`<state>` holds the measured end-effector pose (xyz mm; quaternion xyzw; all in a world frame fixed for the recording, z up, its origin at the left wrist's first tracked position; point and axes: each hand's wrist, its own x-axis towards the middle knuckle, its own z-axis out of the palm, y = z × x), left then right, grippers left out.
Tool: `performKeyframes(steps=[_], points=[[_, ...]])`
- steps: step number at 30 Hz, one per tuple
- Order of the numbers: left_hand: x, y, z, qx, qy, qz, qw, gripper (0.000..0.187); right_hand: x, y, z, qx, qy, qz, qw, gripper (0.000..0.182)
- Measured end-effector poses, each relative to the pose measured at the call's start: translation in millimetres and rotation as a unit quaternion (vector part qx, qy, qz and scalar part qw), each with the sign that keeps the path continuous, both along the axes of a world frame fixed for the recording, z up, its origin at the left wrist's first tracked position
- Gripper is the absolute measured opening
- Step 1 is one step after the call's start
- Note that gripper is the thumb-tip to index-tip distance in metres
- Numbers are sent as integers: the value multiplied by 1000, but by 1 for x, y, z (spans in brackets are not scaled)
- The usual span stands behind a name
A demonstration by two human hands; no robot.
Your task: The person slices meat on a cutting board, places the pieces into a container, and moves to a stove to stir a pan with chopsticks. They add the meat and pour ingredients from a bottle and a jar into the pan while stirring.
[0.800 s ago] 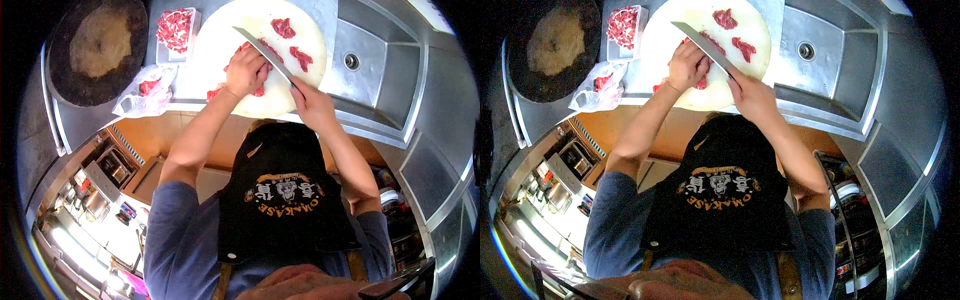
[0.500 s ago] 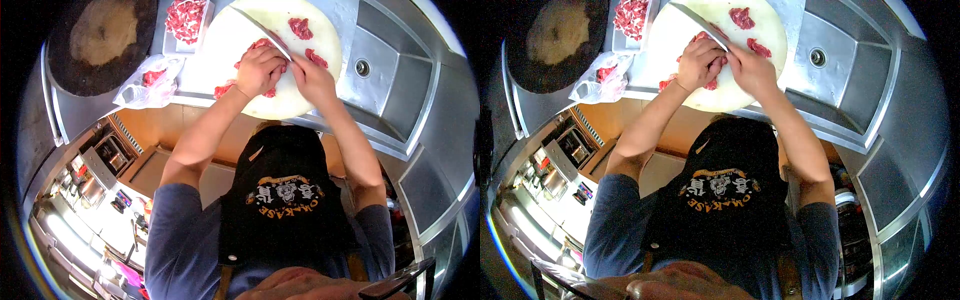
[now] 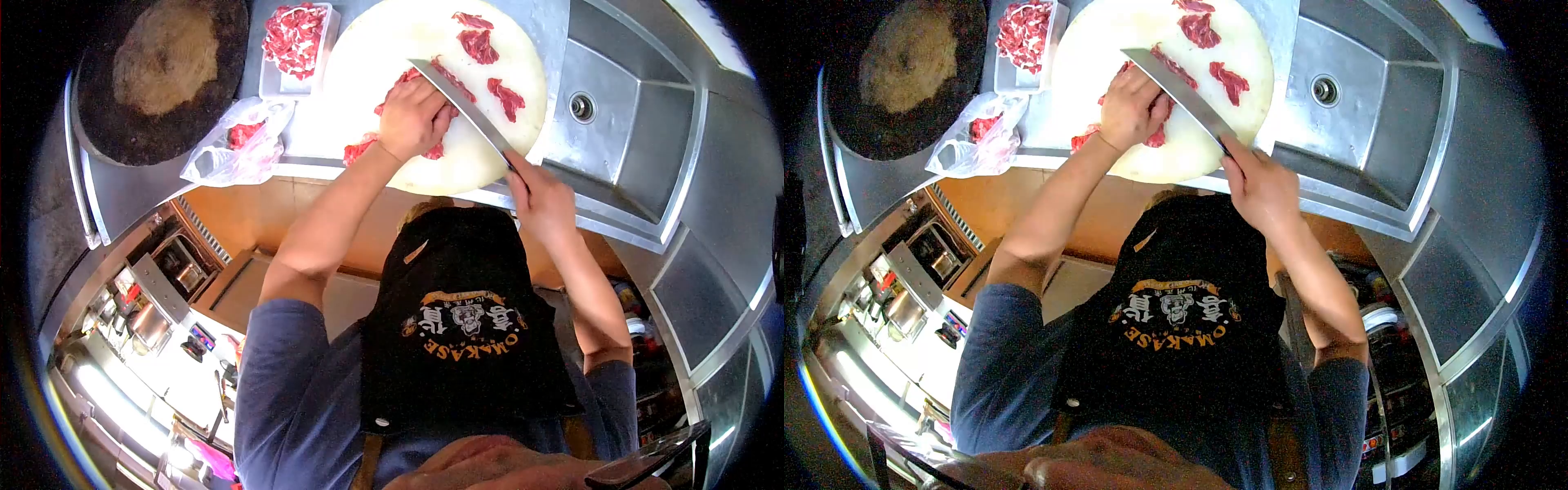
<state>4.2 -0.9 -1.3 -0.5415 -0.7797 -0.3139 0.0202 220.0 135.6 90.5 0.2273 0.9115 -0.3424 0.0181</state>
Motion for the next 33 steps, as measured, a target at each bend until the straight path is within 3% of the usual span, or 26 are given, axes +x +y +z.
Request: performKeyframes(steps=[6, 9, 12, 16, 17, 18, 21, 22, 28, 33], points=[[-1, 1, -1, 6, -8, -17, 1000, 16, -59, 0, -17, -28, -2, 6, 1000, 30], [-1, 2, -3, 13, -23, -13, 1000, 14, -10, 2, -2, -45, -41, -18, 998, 28], [-1, 3, -5, 29, -23, -2, 999, 14, -13, 2, -9, -43, -16, -24, 999, 27], [-1, 1, -1, 34, -23, -6, 999, 17, -117, 17, -55, -67, -10, 23, 997, 32], [1, 0, 2, 38, -35, -23, 998, 20, -138, 19, -68, -72, 97, -10, 993, 32], [4, 0, 6, 32, -37, -19, 999, 19, -149, 23, -61, -55, 52, -3, 997, 32], [17, -6, 5, 38, -43, 7, 998, 17, -109, 17, -36, -53, 58, -45, 996, 31], [23, -9, 5, 41, -46, 10, 998, 17, -81, 15, -35, -42, 116, -31, 992, 30], [55, -18, 7, -3, -46, 31, 998, 21, 45, -4, 21, -12, -25, 22, 999, 32], [58, -15, 4, 1, -24, 33, 999, 22, 24, -4, 6, 8, -16, 40, 999, 34]])
